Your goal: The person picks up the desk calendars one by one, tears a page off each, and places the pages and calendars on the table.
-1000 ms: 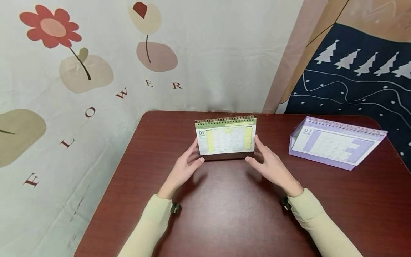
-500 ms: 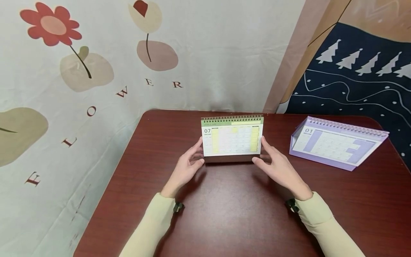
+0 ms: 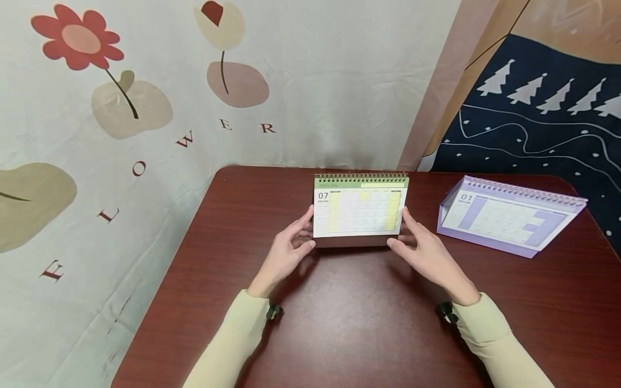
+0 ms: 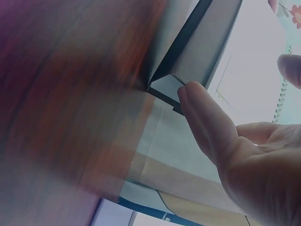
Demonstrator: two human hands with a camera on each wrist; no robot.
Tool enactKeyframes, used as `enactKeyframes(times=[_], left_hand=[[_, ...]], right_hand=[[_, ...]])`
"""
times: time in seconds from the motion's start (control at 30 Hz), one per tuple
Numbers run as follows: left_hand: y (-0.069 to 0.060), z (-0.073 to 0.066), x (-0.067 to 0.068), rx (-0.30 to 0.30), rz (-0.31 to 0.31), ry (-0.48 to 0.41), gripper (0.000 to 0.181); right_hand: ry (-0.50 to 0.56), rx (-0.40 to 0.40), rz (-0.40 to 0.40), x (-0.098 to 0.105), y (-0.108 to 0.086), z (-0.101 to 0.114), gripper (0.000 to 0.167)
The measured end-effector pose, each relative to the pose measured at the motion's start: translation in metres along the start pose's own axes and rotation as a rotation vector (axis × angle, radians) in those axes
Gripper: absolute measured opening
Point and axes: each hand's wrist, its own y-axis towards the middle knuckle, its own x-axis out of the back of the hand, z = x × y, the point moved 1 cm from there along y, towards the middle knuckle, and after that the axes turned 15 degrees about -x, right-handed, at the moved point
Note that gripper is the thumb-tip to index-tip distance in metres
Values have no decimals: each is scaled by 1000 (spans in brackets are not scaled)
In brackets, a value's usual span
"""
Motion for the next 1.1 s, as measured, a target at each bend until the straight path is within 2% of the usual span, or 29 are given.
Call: enactKeyframes(times=[0.47, 0.7, 0.8, 0.93, 1.1], left_hand=[[5, -6, -10, -28, -59, 5, 75], [6, -9, -13, 11, -70, 4, 78], [6, -11, -14, 26, -76, 18, 78], [6, -13, -15, 33, -85, 24, 78], [7, -17, -17, 42, -87, 17, 79]], right_hand=[[21, -1, -11, 3, -3, -3, 86], [32, -4, -6, 3, -3, -4, 88], [-9, 2, -21, 4, -3, -4, 88], [-112, 7, -82, 4, -4, -1, 89], [-173, 54, -268, 2, -4, 3, 83]])
